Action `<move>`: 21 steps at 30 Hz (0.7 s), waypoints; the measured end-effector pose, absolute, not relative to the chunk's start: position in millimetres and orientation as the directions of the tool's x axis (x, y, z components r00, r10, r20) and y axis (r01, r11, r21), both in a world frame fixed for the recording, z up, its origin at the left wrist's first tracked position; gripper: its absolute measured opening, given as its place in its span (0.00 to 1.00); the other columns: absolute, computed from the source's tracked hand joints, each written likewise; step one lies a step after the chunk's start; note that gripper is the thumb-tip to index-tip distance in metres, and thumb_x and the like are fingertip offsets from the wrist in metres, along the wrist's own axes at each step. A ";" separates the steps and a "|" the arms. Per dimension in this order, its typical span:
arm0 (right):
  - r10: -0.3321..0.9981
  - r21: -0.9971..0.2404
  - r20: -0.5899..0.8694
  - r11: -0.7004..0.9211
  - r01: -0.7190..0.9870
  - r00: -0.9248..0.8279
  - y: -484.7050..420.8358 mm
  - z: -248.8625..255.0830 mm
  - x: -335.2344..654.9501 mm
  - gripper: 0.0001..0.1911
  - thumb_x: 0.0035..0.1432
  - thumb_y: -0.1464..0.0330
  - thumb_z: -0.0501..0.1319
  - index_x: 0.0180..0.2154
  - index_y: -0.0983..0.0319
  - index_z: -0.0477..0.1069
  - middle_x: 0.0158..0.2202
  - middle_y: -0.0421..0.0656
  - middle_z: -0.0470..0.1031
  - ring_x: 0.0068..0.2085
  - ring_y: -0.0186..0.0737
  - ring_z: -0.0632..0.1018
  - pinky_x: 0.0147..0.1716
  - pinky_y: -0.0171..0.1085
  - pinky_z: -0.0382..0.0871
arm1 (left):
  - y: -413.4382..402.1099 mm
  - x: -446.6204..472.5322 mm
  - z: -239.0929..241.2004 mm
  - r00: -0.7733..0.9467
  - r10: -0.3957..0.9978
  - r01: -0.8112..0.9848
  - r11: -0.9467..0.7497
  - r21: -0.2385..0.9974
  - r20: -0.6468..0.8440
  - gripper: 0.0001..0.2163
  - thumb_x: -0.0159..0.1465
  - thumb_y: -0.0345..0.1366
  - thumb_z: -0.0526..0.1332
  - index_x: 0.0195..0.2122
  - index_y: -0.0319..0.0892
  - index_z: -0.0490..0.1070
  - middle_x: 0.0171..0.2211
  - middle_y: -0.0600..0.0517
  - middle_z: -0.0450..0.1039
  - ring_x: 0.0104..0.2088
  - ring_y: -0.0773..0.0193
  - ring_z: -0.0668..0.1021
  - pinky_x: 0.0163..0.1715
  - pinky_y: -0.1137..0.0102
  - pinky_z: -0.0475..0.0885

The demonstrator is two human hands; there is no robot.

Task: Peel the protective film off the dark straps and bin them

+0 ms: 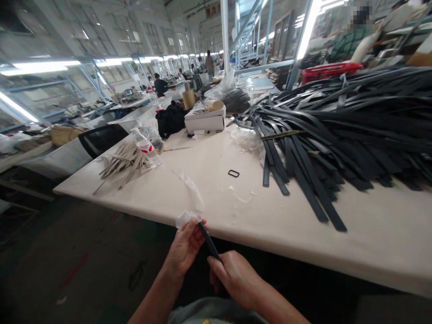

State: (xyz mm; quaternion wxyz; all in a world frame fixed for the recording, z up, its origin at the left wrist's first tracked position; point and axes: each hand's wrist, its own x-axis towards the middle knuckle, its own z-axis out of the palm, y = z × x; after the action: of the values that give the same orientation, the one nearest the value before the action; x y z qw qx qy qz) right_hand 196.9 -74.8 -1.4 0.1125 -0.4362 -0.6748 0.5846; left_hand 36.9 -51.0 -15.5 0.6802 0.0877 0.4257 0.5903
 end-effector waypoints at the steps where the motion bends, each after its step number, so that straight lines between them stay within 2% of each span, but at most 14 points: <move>1: 0.719 -0.889 -0.358 -0.067 0.453 -0.596 -75.3 -1.0 197.5 0.30 0.67 0.57 0.44 0.22 0.63 0.75 0.22 0.45 0.78 0.26 0.41 0.77 0.31 0.35 0.66 | -51.3 36.3 -16.7 -0.062 0.878 -0.725 0.287 0.626 -0.475 0.16 0.45 0.40 0.77 0.31 0.38 0.77 0.30 0.51 0.81 0.30 0.66 0.81 0.33 0.73 0.75; 9: 0.721 -0.893 -0.367 -0.096 0.440 -0.587 -74.8 -0.2 198.4 0.30 0.67 0.58 0.45 0.23 0.64 0.75 0.23 0.45 0.78 0.24 0.37 0.74 0.28 0.34 0.65 | -53.5 37.0 -15.7 -0.050 0.858 -0.761 0.299 0.576 -0.511 0.17 0.44 0.40 0.77 0.31 0.39 0.77 0.28 0.52 0.81 0.29 0.67 0.81 0.31 0.74 0.76; 12: 0.705 -0.886 -0.399 -0.133 0.443 -0.586 -74.8 -3.2 198.6 0.31 0.67 0.55 0.44 0.25 0.65 0.76 0.24 0.47 0.78 0.22 0.36 0.72 0.23 0.32 0.64 | -52.5 35.9 -14.7 -0.047 0.855 -0.764 0.302 0.570 -0.517 0.17 0.44 0.39 0.77 0.32 0.39 0.77 0.30 0.51 0.82 0.29 0.67 0.81 0.32 0.74 0.76; 17: 0.649 -0.886 -0.441 -0.201 0.419 -0.620 -75.8 -13.0 197.6 0.32 0.67 0.53 0.45 0.26 0.66 0.76 0.23 0.46 0.78 0.19 0.33 0.69 0.19 0.30 0.62 | -59.5 33.9 -21.2 -0.032 0.864 -0.751 0.311 0.582 -0.503 0.15 0.47 0.39 0.76 0.32 0.38 0.77 0.30 0.51 0.82 0.30 0.66 0.81 0.34 0.73 0.77; 21: 0.588 -0.892 -0.445 -0.231 0.387 -0.675 -71.4 -14.2 193.3 0.33 0.66 0.52 0.43 0.25 0.66 0.74 0.21 0.44 0.75 0.15 0.30 0.65 0.15 0.29 0.58 | -78.0 41.3 -29.4 -0.007 0.889 -0.675 0.334 0.658 -0.459 0.14 0.49 0.39 0.75 0.32 0.35 0.78 0.31 0.49 0.81 0.31 0.66 0.80 0.34 0.75 0.75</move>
State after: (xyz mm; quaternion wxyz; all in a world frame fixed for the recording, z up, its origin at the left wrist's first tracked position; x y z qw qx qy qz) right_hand 193.3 -71.4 -14.2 0.0740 -0.3960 -0.6155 0.6774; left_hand 41.3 -78.0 -29.4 0.6936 0.1239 0.4313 0.5635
